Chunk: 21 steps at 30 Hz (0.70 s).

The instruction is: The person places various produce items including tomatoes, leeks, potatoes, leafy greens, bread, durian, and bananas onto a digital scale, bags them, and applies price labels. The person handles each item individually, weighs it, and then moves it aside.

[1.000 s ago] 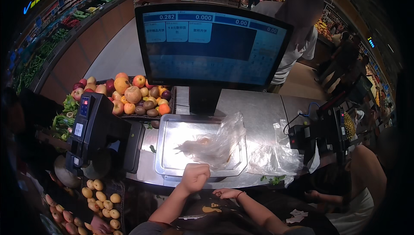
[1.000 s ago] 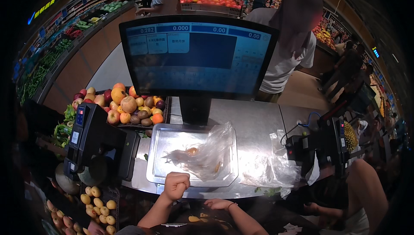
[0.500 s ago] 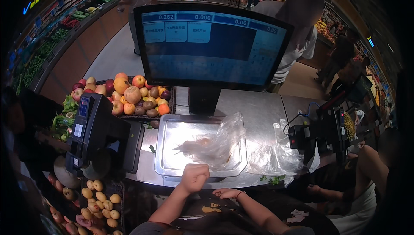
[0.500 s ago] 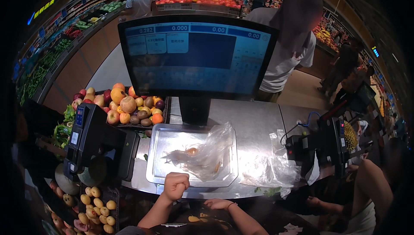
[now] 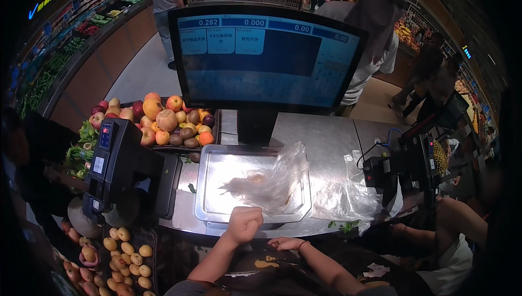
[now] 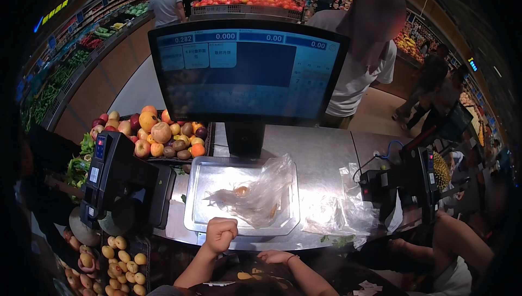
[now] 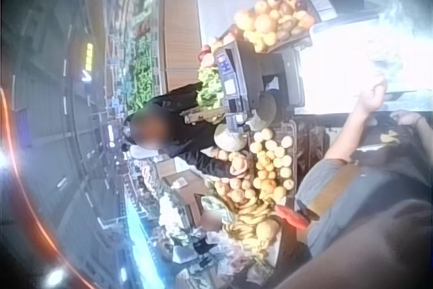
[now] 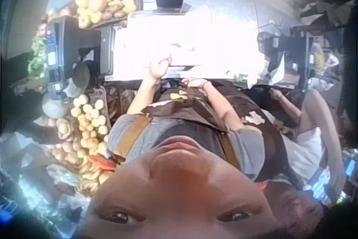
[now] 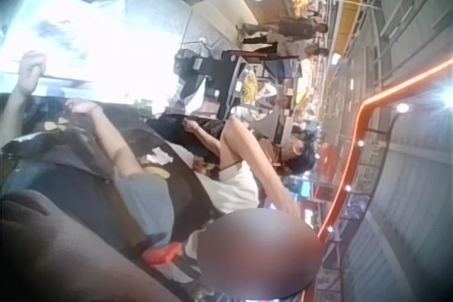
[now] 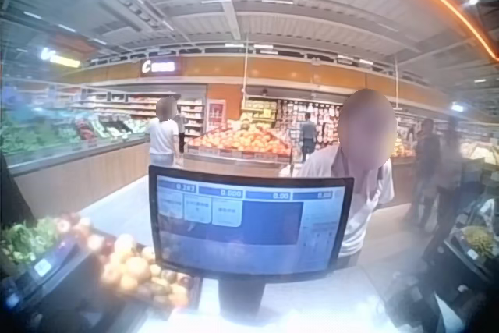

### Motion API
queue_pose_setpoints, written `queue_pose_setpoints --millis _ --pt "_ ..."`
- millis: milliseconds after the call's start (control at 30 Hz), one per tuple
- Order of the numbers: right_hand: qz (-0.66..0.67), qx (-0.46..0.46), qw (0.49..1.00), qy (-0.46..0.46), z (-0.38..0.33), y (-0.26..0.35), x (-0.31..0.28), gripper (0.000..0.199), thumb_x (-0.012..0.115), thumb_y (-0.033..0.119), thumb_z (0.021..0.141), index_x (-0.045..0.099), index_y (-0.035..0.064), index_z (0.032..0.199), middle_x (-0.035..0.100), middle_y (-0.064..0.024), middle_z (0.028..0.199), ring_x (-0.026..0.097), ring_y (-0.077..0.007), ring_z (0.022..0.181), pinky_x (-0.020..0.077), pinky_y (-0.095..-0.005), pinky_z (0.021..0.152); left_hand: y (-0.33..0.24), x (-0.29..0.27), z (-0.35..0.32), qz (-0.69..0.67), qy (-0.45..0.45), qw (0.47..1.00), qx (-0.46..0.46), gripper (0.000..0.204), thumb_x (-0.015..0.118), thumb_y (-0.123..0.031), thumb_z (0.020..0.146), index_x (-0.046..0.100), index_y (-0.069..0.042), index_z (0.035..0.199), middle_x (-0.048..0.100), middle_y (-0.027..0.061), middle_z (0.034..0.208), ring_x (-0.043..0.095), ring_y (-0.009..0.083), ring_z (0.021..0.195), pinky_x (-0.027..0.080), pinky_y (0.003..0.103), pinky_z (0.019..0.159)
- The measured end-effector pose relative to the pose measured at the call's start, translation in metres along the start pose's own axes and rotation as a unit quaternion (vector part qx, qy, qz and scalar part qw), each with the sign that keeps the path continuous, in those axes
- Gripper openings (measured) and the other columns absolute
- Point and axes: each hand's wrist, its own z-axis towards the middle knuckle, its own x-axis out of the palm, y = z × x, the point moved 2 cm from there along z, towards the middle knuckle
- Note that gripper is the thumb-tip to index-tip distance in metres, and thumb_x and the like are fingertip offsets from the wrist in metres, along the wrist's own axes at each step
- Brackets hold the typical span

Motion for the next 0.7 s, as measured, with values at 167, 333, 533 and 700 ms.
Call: queue_pose_setpoints --millis 167,333,533,700 --pt "-0.008 -0.007 1.0 0.009 0.012 -0.022 -0.004 0.056 0.052 0.006 0.064 0.048 0.0043 0.121 0.053 -0.0052 0.106 0.047 -0.014 0.097 0.0365 -0.0237 0.085 -0.001 0.0 0.0 0.001 0.0 1.0 0.0 0.01 0.039 0.001 0.059 0.041 -0.002 0.05 0.038 0.0066 0.045 0.036 0.0181 0.036 0.028 0.029 0.038" --pt "-0.007 -0.007 1.0 0.015 0.015 -0.026 -0.004 0.058 0.052 0.007 0.065 0.047 0.0045 0.122 0.052 -0.0063 0.108 0.046 -0.0153 0.1 0.0349 -0.0243 0.088 -0.001 0.0 -0.001 0.004 0.002 1.0 0.005 0.01 0.039 0.001 0.059 0.042 -0.002 0.05 0.038 0.0065 0.045 0.037 0.0184 0.036 0.028 0.029 0.038" --pt "-0.004 0.0 1.0 0.007 0.004 -0.007 0.0 0.059 0.048 0.001 0.063 0.046 0.0005 0.121 0.048 0.0003 0.098 0.043 -0.011 0.093 0.0334 -0.0206 0.083 0.0 -0.003 -0.004 0.016 0.03 0.999 -0.015 0.011 0.041 0.001 0.064 0.045 -0.002 0.054 0.042 0.0087 0.05 0.044 0.0229 0.041 0.035 0.031 0.042" --pt "-0.002 0.003 1.0 0.017 0.014 -0.026 -0.003 0.057 0.052 0.007 0.065 0.047 0.0044 0.122 0.051 -0.0085 0.112 0.045 -0.0173 0.105 0.0339 -0.025 0.091 -0.001 0.0 -0.003 0.009 0.02 1.0 0.003 0.009 0.04 0.0 0.06 0.042 -0.002 0.051 0.039 0.0074 0.048 0.039 0.0207 0.039 0.03 0.03 0.04"
